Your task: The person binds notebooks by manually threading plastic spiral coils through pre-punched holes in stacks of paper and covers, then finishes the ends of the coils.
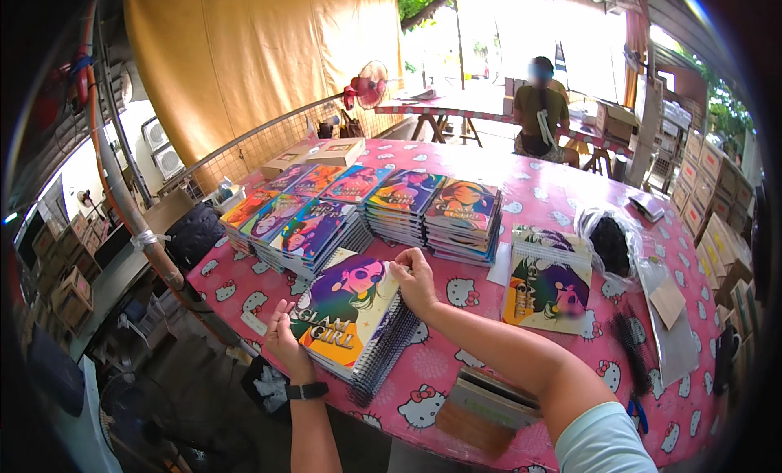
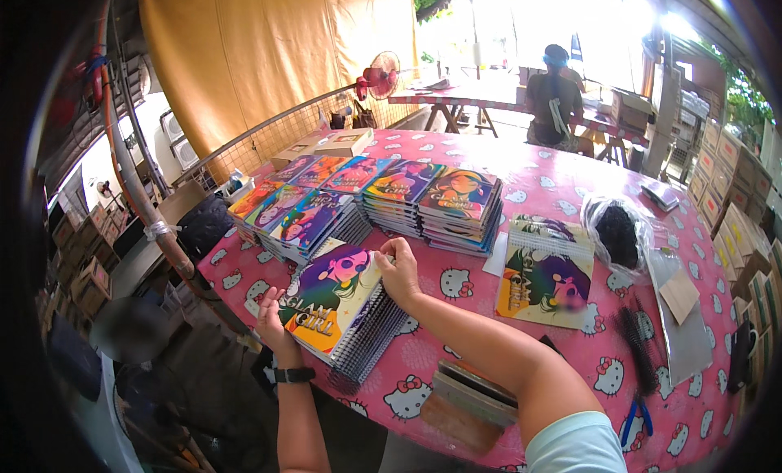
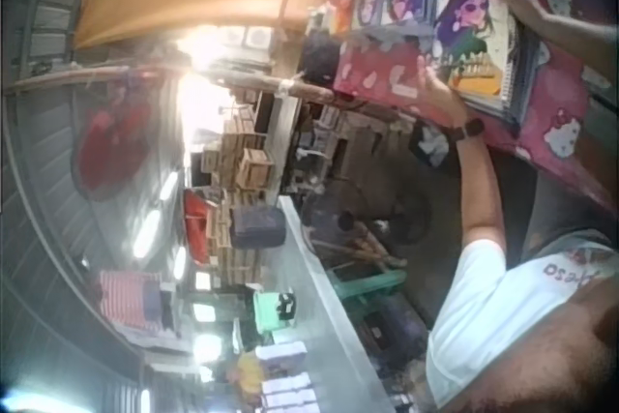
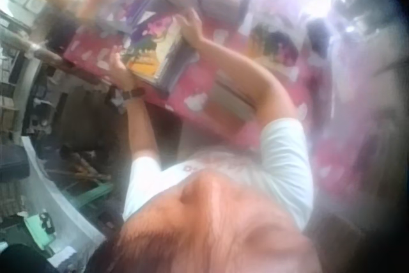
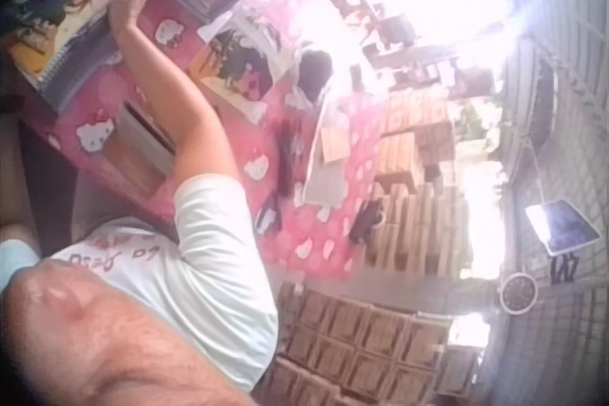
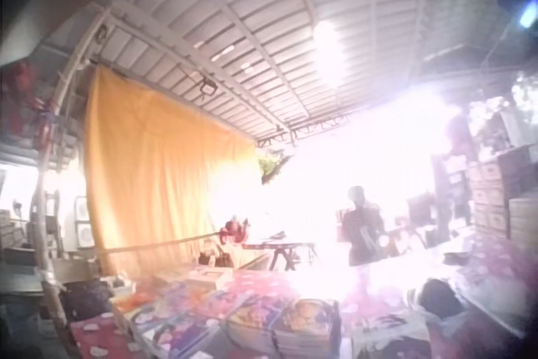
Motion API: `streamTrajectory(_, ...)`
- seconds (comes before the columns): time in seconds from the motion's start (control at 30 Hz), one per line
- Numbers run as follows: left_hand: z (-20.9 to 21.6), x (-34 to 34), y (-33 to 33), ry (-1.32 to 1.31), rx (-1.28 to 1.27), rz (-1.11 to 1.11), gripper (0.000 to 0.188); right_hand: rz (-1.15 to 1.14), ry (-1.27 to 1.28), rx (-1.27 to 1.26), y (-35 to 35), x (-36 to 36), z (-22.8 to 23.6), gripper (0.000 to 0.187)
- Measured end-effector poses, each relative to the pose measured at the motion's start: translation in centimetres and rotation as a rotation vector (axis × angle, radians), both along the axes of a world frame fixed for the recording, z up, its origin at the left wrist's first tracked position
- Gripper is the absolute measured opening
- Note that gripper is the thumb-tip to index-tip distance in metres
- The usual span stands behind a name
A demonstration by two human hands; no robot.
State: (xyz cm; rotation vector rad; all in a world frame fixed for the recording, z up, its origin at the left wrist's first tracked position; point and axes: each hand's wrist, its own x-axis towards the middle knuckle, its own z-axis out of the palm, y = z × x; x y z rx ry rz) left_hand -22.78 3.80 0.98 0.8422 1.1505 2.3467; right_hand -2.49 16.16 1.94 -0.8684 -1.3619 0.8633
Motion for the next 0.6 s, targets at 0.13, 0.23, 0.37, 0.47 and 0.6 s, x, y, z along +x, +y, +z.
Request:
streamTrajectory(0.13, -0.4, 0.6, 0.9, 0.019, 0.01, -0.057, 0.029, 0.027, -0.047, 0.054, 1.2, 1.6, -0.6, 0.021)
streamTrajectory(0.23, -1.0, -0.7, 1.0, 0.147, -0.095, -0.032, 0.03, 0.01, -0.157, -0.07, 1.4, 3.0, -0.5, 0.046)
streamTrajectory(0.37, -0.5, -3.3, -2.7, 0.353, -0.101, 0.263, 0.04, 0.107, -0.597, 0.107, -3.3, 14.9, 4.3, 0.045)
streamTrajectory(0.47, 2.8, 1.2, -6.6, 0.28, -0.002, 0.39, 0.037, -0.631, -0.474, 0.153, -5.1, 32.1, -1.3, 0.036)
streamTrajectory(0.6, 4.9, 7.6, -9.8, 0.423, 0.196, 0.367, 0.041, -0.85, -0.518, -0.115, -6.5, 39.9, -9.5, 0.034)
